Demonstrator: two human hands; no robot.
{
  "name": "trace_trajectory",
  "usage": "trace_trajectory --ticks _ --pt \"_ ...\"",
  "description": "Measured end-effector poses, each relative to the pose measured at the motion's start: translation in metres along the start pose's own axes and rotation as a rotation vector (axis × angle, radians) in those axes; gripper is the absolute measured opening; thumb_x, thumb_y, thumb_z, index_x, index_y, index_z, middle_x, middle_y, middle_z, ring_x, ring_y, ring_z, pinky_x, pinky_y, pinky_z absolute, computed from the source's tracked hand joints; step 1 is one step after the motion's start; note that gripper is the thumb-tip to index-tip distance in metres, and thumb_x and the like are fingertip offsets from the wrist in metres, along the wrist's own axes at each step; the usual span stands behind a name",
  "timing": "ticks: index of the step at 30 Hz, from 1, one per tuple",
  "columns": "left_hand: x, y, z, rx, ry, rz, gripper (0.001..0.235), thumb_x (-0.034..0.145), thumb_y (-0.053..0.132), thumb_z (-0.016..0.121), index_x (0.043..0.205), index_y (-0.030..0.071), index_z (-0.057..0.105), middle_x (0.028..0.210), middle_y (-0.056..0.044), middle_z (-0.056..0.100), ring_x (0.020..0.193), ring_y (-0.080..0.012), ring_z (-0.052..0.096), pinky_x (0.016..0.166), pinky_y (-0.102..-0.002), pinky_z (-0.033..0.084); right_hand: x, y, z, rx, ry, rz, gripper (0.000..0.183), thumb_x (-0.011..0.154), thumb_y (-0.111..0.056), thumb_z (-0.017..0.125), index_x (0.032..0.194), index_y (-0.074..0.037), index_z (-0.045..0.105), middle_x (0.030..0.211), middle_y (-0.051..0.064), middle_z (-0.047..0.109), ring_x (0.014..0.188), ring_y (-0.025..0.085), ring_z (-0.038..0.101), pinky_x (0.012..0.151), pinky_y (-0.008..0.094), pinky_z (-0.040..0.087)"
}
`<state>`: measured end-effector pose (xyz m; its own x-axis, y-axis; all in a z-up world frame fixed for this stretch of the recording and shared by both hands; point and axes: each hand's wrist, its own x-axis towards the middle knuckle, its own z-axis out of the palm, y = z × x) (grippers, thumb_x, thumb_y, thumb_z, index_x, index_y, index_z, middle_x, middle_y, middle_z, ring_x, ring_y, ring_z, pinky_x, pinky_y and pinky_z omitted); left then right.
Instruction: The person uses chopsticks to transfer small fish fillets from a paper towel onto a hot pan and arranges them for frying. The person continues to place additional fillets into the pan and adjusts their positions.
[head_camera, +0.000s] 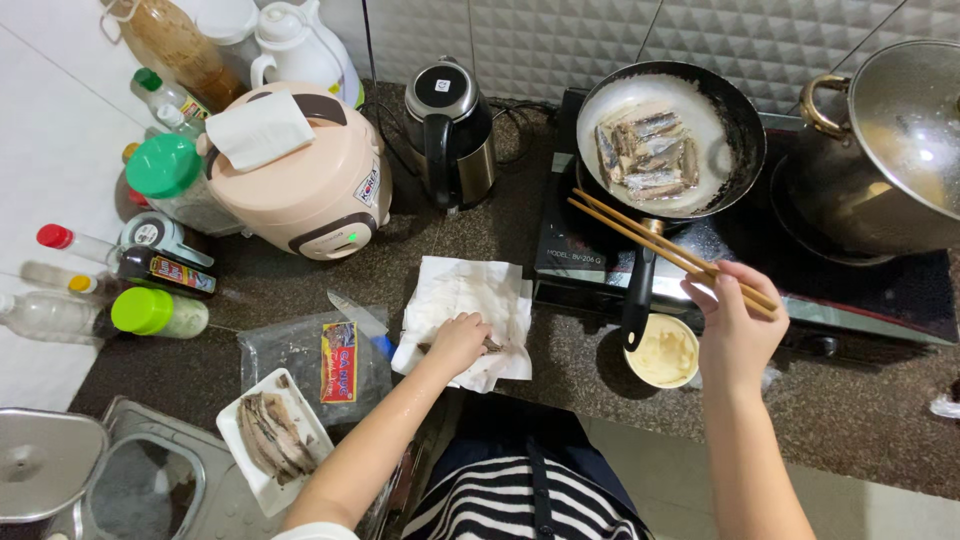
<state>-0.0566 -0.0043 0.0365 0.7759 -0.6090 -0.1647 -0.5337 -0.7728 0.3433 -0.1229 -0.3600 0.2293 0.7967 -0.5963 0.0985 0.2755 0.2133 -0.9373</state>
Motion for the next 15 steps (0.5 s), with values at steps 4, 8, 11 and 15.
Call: trace_trajectory --ticks 4,8,11,15 --pt "0.000 0.000 -0.005 -0.022 -0.012 0.025 0.034 0.072 0.018 0.085 0.104 0.015 0.072 0.106 -0.005 0.063 0.107 -0.0280 0.060 0.087 -0.045 0.049 -0.003 0.004 -0.006 0.019 0.022 0.009 0.011 0.107 0.002 0.057 0.114 0.005 0.064 0.112 0.016 0.067 0.104 0.027 0.073 0.093 0.040 0.067" --pt "-0.002 0.002 -0.004 0.018 0.012 0.050 0.037 0.069 0.016 0.086 0.103 0.015 0.071 0.106 -0.003 0.062 0.108 -0.0268 0.060 0.087 -0.044 0.049 -0.005 0.009 -0.012 0.051 0.025 0.022 0.012 0.107 0.002 0.056 0.115 0.005 0.063 0.112 0.015 0.066 0.103 0.026 0.072 0.090 0.039 0.067" --pt "0.002 -0.001 -0.002 0.015 0.025 0.066 0.035 0.069 0.015 0.086 0.100 0.015 0.071 0.104 -0.002 0.063 0.106 -0.0254 0.061 0.086 -0.044 0.049 -0.005 0.012 -0.015 0.062 0.034 0.031 0.011 0.108 0.001 0.056 0.116 0.006 0.063 0.112 0.016 0.066 0.100 0.026 0.072 0.089 0.038 0.067" --pt "0.008 -0.006 -0.002 0.030 -0.018 0.097 0.031 0.073 0.017 0.084 0.100 0.014 0.070 0.102 -0.003 0.065 0.104 -0.0262 0.063 0.085 -0.047 0.050 -0.006 0.014 -0.019 0.077 0.051 0.030 0.012 0.107 0.001 0.056 0.116 0.006 0.062 0.112 0.016 0.066 0.101 0.026 0.072 0.089 0.039 0.067"
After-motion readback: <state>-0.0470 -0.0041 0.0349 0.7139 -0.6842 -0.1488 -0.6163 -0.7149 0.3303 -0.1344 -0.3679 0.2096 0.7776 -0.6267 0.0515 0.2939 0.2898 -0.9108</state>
